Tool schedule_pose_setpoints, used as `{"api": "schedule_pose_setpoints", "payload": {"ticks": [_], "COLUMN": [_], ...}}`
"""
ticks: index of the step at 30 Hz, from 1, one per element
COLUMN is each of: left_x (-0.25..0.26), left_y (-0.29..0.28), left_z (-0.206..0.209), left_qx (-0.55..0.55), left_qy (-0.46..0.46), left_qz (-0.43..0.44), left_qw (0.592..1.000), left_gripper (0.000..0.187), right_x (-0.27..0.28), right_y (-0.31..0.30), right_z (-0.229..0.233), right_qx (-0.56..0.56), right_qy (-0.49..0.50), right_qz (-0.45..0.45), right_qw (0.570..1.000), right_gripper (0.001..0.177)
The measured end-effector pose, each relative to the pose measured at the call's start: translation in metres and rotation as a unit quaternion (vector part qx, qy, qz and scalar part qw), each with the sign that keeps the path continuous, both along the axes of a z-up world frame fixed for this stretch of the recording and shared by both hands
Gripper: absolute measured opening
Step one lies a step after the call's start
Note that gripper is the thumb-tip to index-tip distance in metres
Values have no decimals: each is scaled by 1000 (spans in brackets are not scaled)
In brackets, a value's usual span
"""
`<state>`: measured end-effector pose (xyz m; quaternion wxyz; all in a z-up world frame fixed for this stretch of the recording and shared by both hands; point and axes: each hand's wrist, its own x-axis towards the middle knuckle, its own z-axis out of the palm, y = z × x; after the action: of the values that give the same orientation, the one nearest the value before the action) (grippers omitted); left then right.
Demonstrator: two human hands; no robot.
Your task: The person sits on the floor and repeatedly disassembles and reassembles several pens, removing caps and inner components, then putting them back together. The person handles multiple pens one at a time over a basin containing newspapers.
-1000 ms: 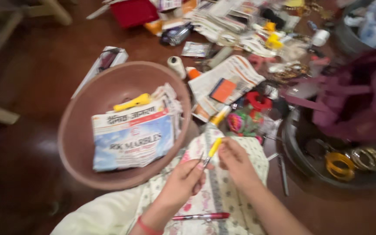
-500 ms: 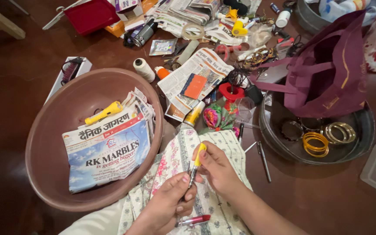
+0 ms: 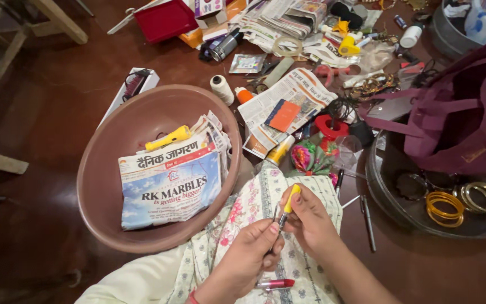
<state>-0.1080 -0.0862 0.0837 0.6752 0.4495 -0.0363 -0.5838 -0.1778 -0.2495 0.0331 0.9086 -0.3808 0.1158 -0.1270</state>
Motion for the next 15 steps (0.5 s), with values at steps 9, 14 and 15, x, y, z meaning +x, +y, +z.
{"api": "schedule_pose_setpoints", "payload": {"ticks": [9, 14, 15], "left_x": [-2, -2, -2], "left_y": [-5, -4, -5], "left_z": [-10, -4, -1], "left_qx": [98, 132, 135], "left_qy": [-225, -374, -394], "left_qz": [42, 39, 46], "left_qw": [969, 917, 908], "left_gripper": [24, 25, 22], "right_x": [7, 10, 10], "right_y": [7, 17, 18], "right_z": [-22, -11, -8], "right_qx": [-48, -69, -79], "right_qy": [22, 41, 46], "right_qz": [-63, -115, -127], "right_qw": [997, 990, 988], "right_gripper": [31, 27, 27]}}
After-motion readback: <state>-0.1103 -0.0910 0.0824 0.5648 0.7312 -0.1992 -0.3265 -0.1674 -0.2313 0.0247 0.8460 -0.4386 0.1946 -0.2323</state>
